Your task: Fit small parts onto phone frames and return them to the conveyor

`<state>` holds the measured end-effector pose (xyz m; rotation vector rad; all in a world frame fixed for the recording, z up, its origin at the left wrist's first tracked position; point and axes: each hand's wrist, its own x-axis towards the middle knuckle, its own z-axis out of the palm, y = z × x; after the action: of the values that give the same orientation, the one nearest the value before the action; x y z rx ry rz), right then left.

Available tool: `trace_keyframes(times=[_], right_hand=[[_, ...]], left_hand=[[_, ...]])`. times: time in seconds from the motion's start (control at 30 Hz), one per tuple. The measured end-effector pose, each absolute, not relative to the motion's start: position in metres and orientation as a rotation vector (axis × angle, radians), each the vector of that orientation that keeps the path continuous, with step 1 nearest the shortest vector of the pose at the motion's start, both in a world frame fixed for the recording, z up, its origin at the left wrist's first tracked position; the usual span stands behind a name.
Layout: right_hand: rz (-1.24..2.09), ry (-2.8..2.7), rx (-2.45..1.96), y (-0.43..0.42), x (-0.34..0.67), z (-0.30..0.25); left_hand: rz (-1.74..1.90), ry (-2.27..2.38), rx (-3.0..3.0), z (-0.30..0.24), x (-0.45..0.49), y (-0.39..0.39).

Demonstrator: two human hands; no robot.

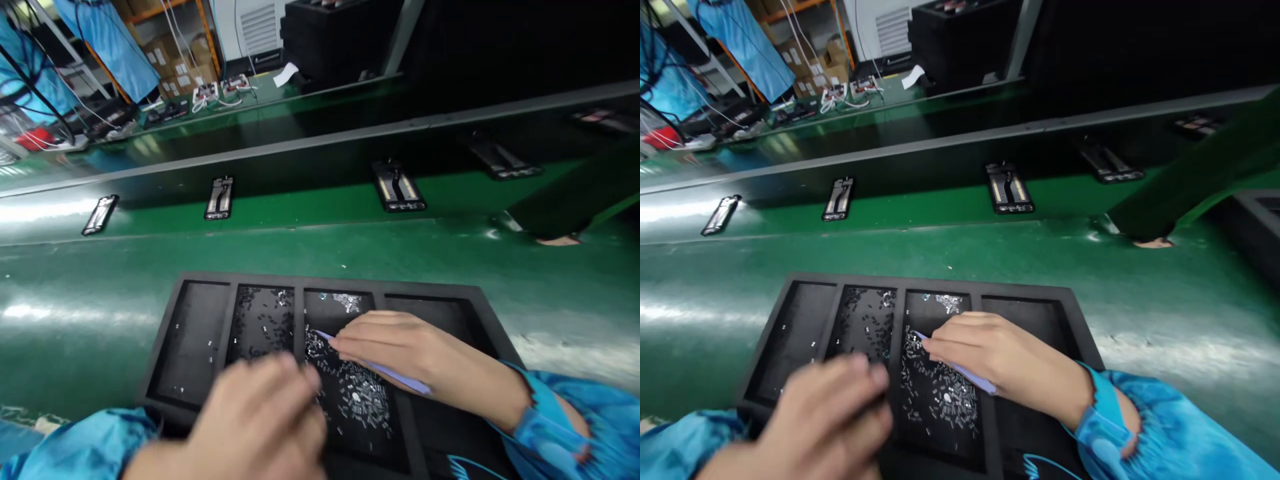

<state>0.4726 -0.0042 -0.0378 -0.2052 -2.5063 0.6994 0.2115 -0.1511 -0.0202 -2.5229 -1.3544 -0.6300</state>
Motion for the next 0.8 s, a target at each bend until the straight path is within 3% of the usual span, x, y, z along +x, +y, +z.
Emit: trace_keyframes(times=[0.17,0.27,0.4,0.57,0.73,0.8], right_hand=[[0.876,-2.244,-0.376,-0.008,0.476,-0.031],[0.914,-2.057,-0.646,-0.006,0.479,-0.029],[1.088,-1.785,-1.004,0.0,0.48,-0.029],[1.227,-1.67,-1.133,0.006,0.481,-0.03],[1.243,-1.644,-1.119,0.01,0.484,-0.034],[1.248,-1.665,-1.106,0.013,0.484,-0.037]], left_hand=[[-0.331,-2.557,-1.855,0.021,0.162,0.036],[-0.236,-2.762,-1.547,0.0,0.158,0.112],[-0.211,-2.783,-1.383,-0.017,0.16,0.14],[-0.262,-2.639,-1.519,0.023,0.169,0.092],[-0.352,-2.439,-1.776,0.025,0.232,-0.084],[-0.584,-2.321,-1.776,0.003,0.266,-0.15]])
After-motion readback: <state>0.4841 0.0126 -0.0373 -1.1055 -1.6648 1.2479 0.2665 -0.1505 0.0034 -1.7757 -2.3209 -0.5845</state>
